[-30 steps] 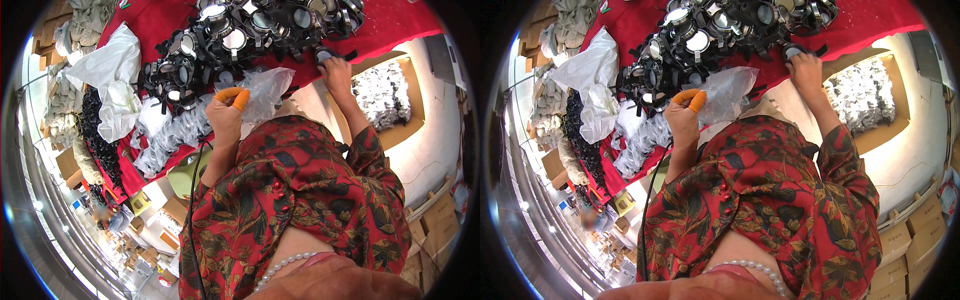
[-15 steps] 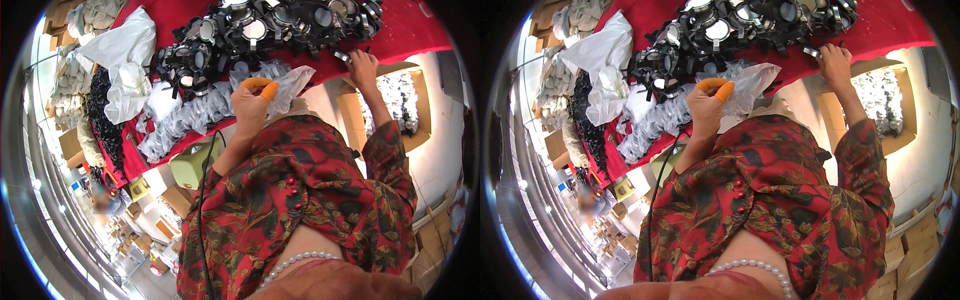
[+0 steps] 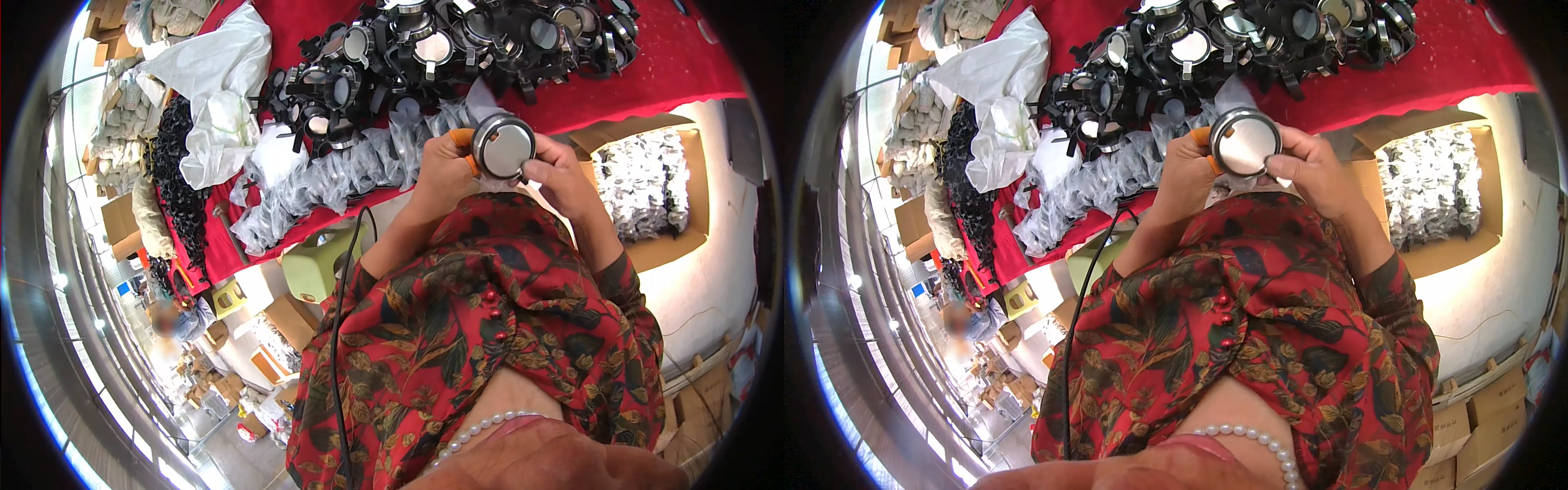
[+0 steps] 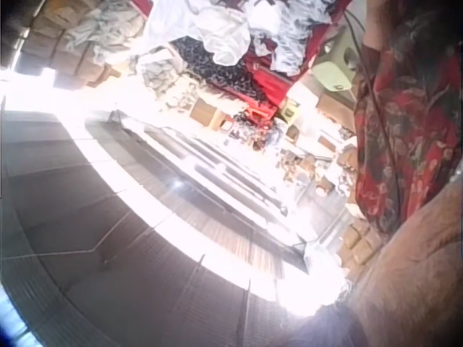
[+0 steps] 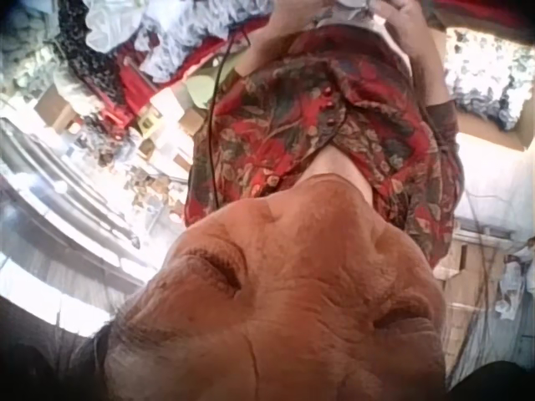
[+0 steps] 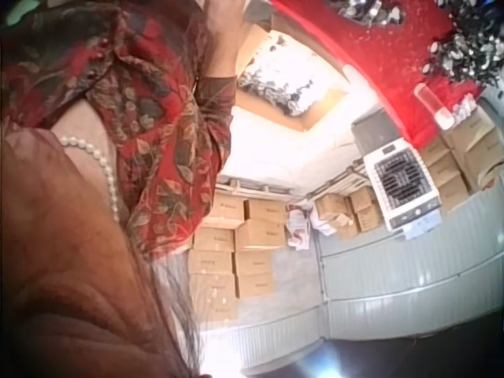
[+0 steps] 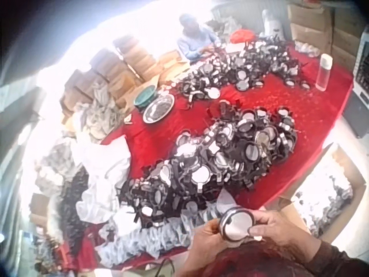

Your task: Packing round black components into individual plastic bags and grouping them together.

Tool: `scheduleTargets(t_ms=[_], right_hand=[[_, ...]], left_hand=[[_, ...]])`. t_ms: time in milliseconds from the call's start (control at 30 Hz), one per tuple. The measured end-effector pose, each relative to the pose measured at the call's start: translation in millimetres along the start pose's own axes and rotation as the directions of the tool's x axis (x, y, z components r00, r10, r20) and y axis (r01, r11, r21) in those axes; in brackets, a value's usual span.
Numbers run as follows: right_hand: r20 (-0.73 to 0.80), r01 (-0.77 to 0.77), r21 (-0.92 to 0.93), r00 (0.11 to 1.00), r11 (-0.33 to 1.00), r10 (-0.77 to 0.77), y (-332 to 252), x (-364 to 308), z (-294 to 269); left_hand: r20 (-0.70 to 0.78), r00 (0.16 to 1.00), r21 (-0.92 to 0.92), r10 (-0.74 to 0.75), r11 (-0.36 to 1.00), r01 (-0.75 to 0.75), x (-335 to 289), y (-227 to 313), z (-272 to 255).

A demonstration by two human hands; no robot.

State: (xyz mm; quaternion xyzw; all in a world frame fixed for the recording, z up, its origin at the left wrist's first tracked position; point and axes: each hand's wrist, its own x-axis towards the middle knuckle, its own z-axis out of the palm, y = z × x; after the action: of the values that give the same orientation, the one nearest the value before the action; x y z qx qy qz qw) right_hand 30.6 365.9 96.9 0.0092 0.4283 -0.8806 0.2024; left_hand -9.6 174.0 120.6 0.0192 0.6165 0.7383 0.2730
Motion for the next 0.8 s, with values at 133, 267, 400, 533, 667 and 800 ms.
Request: scheduleTargets(t_ms=[133, 267, 400, 533, 667, 800], right_hand=[[-0.089, 0.025, 0.057, 0.996, 0.998, -0.020, 7, -6, -15], [-0.142, 0.001, -0.074, 0.990, 0.997, -0.011, 11, -16, -35], [-0.172, 0.089, -0.052, 0.980, 0.995, -0.096, -4, -14, 10], [-0.076, 0.021, -0.118, 0.997, 0.993, -0.030, -1, -5, 15], [-0.035, -0.017, -0.022, 0.999, 1.000, 0.016, 2, -8, -2], [-0.143, -0.105, -0.222, 0.987, 0.969, 0.075, -5, -11, -6]], left_hand=[[-0.094, 0.977, -0.195, -0.192, 0.966, 0.171, 0, -15, -12], [-0.194, 0.967, -0.245, -0.165, 0.963, 0.115, -2, -12, -21], [-0.202, 0.976, -0.154, -0.078, 0.987, 0.047, -3, -11, -16], [-0.080, 0.996, -0.056, -0.045, 0.998, 0.041, -5, -4, -10], [-0.110, 0.991, -0.029, -0.070, 0.997, 0.067, -7, -8, -17], [-0.194, 0.970, -0.452, -0.146, 0.891, 0.043, -8, -8, -19]])
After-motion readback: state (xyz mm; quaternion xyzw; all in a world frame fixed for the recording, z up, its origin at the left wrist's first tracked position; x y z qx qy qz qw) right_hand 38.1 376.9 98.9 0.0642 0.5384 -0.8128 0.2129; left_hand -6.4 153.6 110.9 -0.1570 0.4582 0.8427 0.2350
